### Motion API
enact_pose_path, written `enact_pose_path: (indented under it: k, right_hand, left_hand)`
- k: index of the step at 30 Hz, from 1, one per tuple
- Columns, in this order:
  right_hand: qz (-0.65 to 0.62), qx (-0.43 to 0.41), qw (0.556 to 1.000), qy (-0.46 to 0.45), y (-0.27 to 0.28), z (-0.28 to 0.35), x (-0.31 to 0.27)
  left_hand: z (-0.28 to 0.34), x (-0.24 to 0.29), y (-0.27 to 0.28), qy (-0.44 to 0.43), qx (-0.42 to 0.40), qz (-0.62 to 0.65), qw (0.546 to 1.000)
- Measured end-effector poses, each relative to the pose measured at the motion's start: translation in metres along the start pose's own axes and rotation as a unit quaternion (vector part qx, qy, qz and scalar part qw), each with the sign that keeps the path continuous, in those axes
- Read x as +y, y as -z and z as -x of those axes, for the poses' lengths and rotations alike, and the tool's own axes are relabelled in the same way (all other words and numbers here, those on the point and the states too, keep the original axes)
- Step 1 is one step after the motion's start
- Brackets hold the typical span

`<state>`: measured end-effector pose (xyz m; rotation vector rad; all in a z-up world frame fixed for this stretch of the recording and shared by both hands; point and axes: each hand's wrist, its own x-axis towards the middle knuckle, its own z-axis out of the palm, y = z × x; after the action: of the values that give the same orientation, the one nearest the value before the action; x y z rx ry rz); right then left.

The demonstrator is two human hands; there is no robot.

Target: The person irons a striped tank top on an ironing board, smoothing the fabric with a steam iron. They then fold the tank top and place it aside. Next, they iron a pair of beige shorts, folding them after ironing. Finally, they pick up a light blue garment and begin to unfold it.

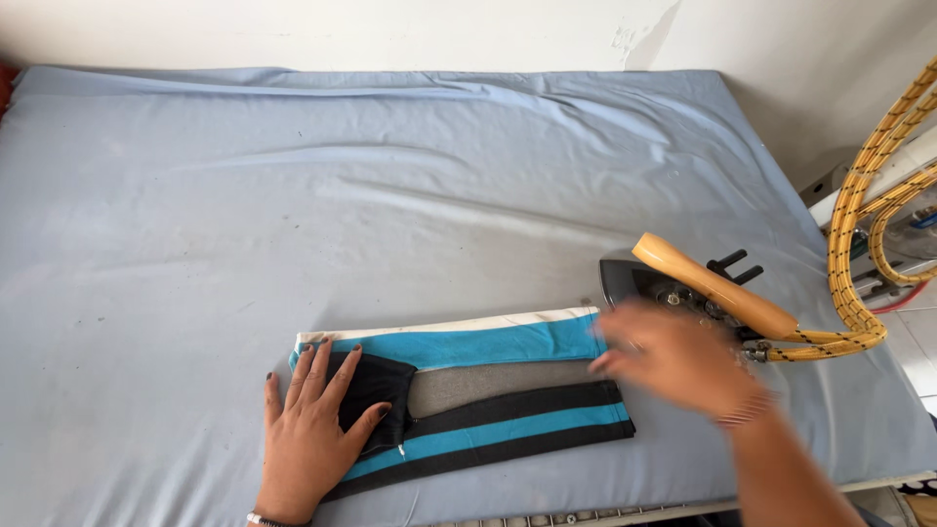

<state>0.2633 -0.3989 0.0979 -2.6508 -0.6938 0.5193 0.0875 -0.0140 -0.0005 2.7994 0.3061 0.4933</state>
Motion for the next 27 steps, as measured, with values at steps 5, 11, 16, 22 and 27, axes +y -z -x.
enact_pose_path:
  k: [5, 11, 16, 22, 27]
  right_hand:
    - [0.129, 0.252, 0.957, -0.058, 0.062, 0.015, 0.030]
    - [0.100, 0.169, 0.953, -0.230, 0.054, 0.008, 0.050]
    - [0.139, 0.281, 0.945, -0.097, 0.047, 0.026, 0.032]
    - [0.153, 0.235, 0.956, 0.082, 0.066, 0.023, -0.006]
    - [0.113, 0.140, 0.971, 0.157, 0.023, -0.023, -0.042]
  left_hand:
    - [0.002, 0.001, -0.001, 0.006, 0.005, 0.001, 1.000]
    - [0.003, 0.003, 0.003, 0.013, -0.003, 0.011, 1.000]
    - [0.002, 0.003, 0.005, 0.013, -0.009, 0.015, 1.000]
    - [0.002, 0.001, 0.006, 0.019, -0.009, 0.038, 0.999]
    - [0.004, -0.001, 0.007, 0.015, 0.002, 0.061, 0.998]
